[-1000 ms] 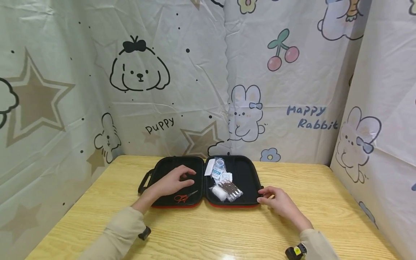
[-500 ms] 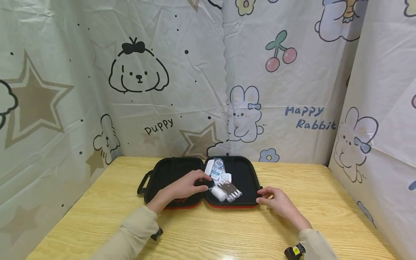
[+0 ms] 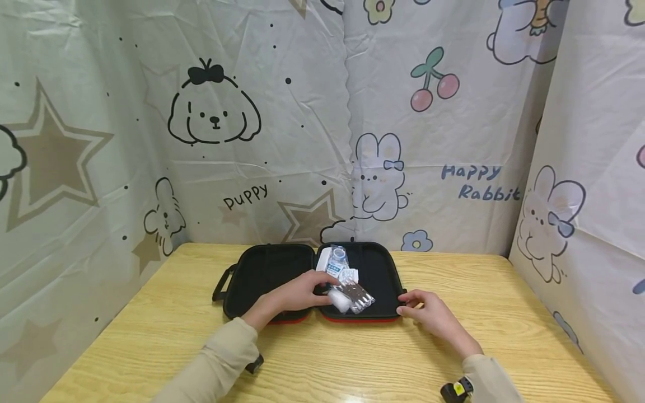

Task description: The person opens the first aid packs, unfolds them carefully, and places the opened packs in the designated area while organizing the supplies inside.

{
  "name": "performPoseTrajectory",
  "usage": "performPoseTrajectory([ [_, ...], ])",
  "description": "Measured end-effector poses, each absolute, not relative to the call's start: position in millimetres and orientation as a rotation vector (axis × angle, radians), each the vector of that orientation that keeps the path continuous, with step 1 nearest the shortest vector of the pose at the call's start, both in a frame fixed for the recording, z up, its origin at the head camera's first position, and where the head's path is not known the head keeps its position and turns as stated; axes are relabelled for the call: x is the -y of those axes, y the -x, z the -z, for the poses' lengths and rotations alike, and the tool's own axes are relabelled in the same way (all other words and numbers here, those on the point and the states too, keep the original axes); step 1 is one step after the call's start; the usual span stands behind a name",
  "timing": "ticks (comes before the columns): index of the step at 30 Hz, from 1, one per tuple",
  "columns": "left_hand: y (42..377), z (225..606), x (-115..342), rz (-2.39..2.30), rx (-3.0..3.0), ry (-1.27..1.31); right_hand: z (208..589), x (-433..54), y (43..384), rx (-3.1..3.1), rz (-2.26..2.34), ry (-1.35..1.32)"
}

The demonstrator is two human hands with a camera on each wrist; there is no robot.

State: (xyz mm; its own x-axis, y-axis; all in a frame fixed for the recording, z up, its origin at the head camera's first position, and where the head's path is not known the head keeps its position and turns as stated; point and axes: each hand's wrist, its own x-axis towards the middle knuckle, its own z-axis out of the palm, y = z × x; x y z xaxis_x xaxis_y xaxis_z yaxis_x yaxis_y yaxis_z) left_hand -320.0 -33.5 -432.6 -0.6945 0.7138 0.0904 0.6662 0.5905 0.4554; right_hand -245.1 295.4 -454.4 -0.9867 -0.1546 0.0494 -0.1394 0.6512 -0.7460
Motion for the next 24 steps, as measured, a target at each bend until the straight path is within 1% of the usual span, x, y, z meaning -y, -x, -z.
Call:
performPoseTrajectory([
  [12,317,436,31,-0.673,-2.817,-1.255,455,-295,248,-2.833,1.276,0.254],
  [18,314,430,40,-0.731,-2.853,-1.207,455,-295,247,-2.844,1.265,0.245],
  [24,313,422,60,-0.858,-2.882,-1.12,455,-296,247,-2.848,1.255,0.234],
])
